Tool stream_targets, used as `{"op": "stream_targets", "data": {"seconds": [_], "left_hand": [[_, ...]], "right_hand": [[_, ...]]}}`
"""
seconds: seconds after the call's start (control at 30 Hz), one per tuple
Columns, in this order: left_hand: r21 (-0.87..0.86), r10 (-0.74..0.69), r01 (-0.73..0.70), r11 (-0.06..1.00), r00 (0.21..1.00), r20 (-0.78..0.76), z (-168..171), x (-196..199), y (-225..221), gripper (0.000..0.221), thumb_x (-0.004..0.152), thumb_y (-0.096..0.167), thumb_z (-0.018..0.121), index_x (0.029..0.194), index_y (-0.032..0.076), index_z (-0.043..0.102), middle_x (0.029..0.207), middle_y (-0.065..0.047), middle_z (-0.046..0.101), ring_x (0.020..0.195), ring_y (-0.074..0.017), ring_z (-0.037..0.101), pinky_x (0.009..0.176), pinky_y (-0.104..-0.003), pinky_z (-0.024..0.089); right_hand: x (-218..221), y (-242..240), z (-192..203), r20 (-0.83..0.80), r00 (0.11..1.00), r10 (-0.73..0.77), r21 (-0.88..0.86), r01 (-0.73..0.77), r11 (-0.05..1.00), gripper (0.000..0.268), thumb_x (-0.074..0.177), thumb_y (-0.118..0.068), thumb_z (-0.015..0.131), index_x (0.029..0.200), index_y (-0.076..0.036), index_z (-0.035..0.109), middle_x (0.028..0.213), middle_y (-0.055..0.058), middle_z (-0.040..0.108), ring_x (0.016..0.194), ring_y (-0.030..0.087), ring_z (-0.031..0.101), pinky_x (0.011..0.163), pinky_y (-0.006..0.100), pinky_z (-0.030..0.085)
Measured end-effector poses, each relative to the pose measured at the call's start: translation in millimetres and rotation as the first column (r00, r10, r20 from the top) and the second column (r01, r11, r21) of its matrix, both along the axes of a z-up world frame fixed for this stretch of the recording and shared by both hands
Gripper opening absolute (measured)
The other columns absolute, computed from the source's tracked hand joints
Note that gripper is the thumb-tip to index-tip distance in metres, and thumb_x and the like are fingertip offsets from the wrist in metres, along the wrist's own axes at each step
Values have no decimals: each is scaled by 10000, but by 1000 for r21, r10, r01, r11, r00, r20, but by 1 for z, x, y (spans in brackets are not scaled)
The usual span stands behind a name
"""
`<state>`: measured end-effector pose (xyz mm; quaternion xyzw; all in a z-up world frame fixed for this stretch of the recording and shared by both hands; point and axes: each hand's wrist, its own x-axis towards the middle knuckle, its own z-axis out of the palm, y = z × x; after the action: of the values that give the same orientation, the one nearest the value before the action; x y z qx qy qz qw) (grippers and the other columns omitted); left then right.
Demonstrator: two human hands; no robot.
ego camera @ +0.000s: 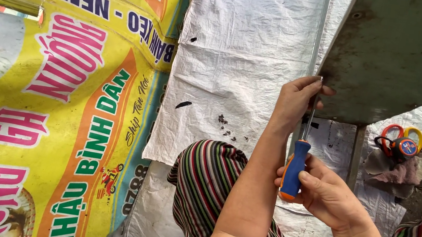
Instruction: Using a screwdriver to align or fasten components of a metal frame while sitting on a tarp.
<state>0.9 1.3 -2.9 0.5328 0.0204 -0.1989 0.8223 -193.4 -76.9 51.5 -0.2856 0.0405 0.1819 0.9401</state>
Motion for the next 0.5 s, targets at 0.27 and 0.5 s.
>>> {"op": "stream_targets", "data": {"seconds": [0.27, 0.5], "left_hand": [[28, -58, 56, 998, 997, 55, -6, 6, 5, 339, 1031, 141, 642, 1303, -56, 601, 942, -196, 757, 636, -230, 744, 524, -239, 549], [49, -44, 40, 998, 995, 88, 4, 3, 4, 309, 1037, 89, 595, 1288, -90, 593, 932, -203, 749, 622, -246, 735, 499, -249, 498]], "right_hand": [[-5, 2, -16, -207, 975, -80, -387, -6, 922, 446, 918, -93, 666, 1332, 50, 579, 1035, 152, 650, 858, 270, 684, 707, 512, 632], [3, 12, -25, -224, 956, -188, -655, -4, 756, 483, 770, -112, 896, 1123, 50, 610, 869, 151, 624, 728, 261, 642, 586, 382, 584]]}}
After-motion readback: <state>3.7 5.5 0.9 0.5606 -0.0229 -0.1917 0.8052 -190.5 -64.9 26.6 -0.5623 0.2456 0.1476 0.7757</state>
